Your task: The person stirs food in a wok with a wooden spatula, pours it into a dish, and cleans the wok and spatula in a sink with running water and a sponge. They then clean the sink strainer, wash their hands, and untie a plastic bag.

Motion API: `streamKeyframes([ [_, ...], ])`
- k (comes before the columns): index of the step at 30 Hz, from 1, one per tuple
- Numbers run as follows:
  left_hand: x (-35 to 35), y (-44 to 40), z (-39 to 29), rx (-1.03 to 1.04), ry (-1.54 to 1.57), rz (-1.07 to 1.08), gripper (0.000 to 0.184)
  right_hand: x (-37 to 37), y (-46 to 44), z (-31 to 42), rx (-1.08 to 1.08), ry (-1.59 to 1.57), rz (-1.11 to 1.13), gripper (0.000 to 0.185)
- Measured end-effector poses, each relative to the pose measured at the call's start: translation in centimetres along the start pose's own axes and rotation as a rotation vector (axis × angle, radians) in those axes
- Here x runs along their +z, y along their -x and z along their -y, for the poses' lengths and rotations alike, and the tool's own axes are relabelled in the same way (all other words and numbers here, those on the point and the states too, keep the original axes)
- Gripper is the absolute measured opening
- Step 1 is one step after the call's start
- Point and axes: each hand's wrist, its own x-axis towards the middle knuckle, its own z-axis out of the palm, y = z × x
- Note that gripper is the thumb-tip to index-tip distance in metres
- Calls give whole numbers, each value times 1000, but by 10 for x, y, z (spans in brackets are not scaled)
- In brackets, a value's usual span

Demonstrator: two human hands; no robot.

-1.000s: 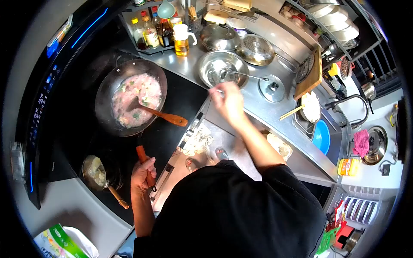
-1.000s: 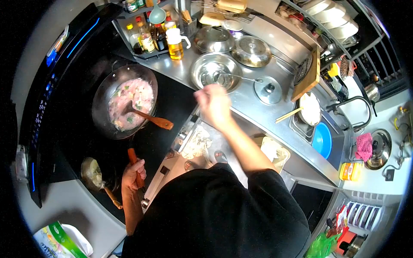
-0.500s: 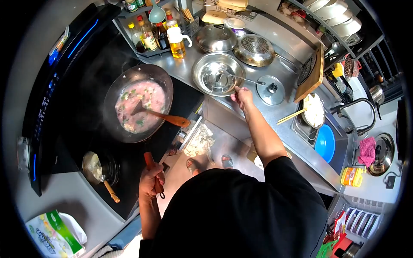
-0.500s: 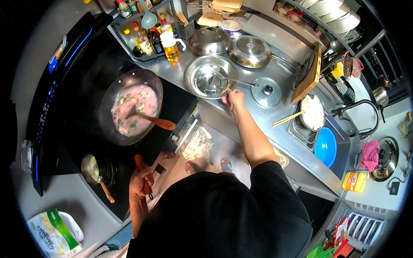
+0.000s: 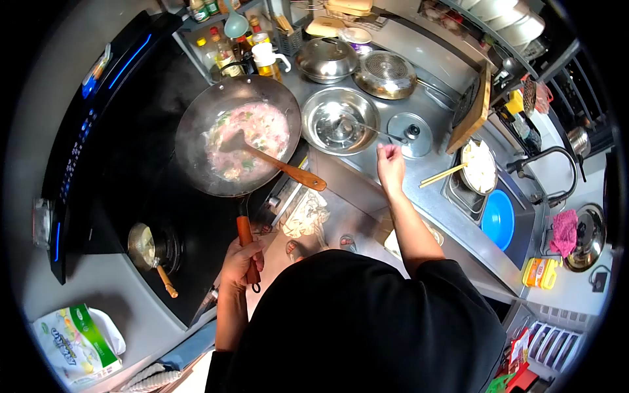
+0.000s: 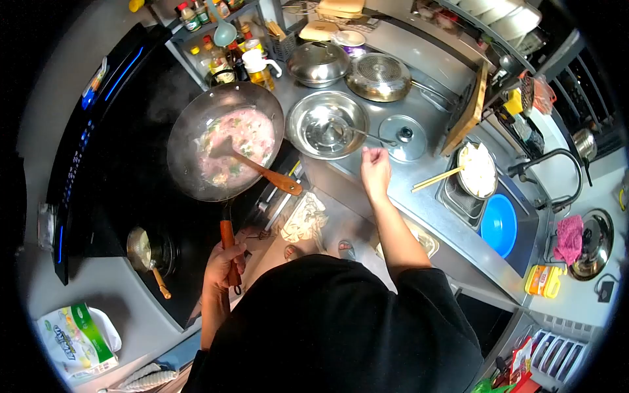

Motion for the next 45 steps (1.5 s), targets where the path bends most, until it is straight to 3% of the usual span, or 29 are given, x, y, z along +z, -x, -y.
streamKeyframes([
  [2,9,-1,-3,5,-30,20,19,-31,-1,26,-759,539,-281,23],
  [3,13,-3,-4,-2,-45,27,19,-43,-3,46,-726,519,-165,26],
  [5,21,-8,-9,-5,-74,40,19,-48,-28,49,-813,612,-139,28],
  [7,30,-16,-12,2,-106,49,18,-52,-29,66,-414,256,146,34],
  [9,38,-16,-11,-5,-127,35,18,-56,9,96,-339,-43,413,51],
  [10,44,-18,-15,-10,-141,28,18,-61,37,116,-344,6,561,49],
  [12,56,-23,-21,-18,-153,23,18,-76,82,165,-347,331,722,73],
  [13,59,-25,-21,-7,-156,25,18,-61,89,149,-597,321,598,76],
  [15,65,-31,-24,18,-168,34,17,-33,90,121,-891,429,294,65],
  [18,77,-38,-29,14,-187,28,16,-20,82,110,-646,431,540,52],
  [24,87,-48,-35,0,-284,-11,16,-15,77,82,-656,343,484,38],
  [45,111,-52,-55,72,-492,-117,15,-34,66,63,-644,119,438,39],
])
